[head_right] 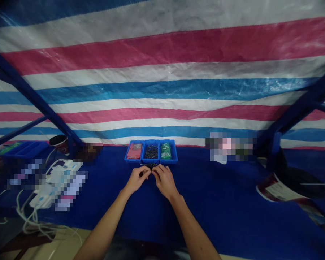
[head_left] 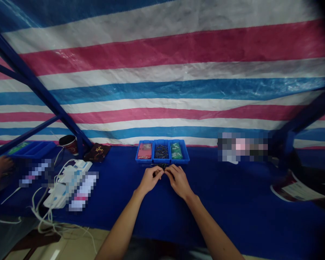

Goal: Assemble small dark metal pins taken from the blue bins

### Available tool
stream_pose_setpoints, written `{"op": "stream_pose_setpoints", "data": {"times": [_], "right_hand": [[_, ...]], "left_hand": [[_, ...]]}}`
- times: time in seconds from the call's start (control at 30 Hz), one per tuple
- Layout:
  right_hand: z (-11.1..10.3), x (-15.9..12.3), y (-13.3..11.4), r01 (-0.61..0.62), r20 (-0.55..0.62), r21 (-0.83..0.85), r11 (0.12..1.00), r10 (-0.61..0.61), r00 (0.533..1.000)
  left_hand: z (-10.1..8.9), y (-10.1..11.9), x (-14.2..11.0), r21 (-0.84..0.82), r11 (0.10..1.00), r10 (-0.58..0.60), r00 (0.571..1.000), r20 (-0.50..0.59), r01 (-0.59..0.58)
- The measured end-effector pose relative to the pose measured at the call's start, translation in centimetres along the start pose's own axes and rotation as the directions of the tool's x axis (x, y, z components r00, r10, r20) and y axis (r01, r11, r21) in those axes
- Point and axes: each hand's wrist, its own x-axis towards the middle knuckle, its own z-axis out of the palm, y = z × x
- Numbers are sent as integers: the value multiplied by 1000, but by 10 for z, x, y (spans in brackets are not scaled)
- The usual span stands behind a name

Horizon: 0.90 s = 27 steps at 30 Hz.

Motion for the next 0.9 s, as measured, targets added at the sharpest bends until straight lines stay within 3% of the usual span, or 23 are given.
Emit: {"op": "stream_pose_setpoints", "data": {"times": [0.6, 0.9], "right_hand": [[0, 1, -1, -19, 30, -61, 998, 21, 999], [2, 1, 2, -48, -16, -105, 993, 47, 999]], "left_hand": [[0, 1, 0, -8, 1000, -7, 1000, -3, 7], [0, 2, 0, 15, 1000, 6, 1000, 3, -6]]}}
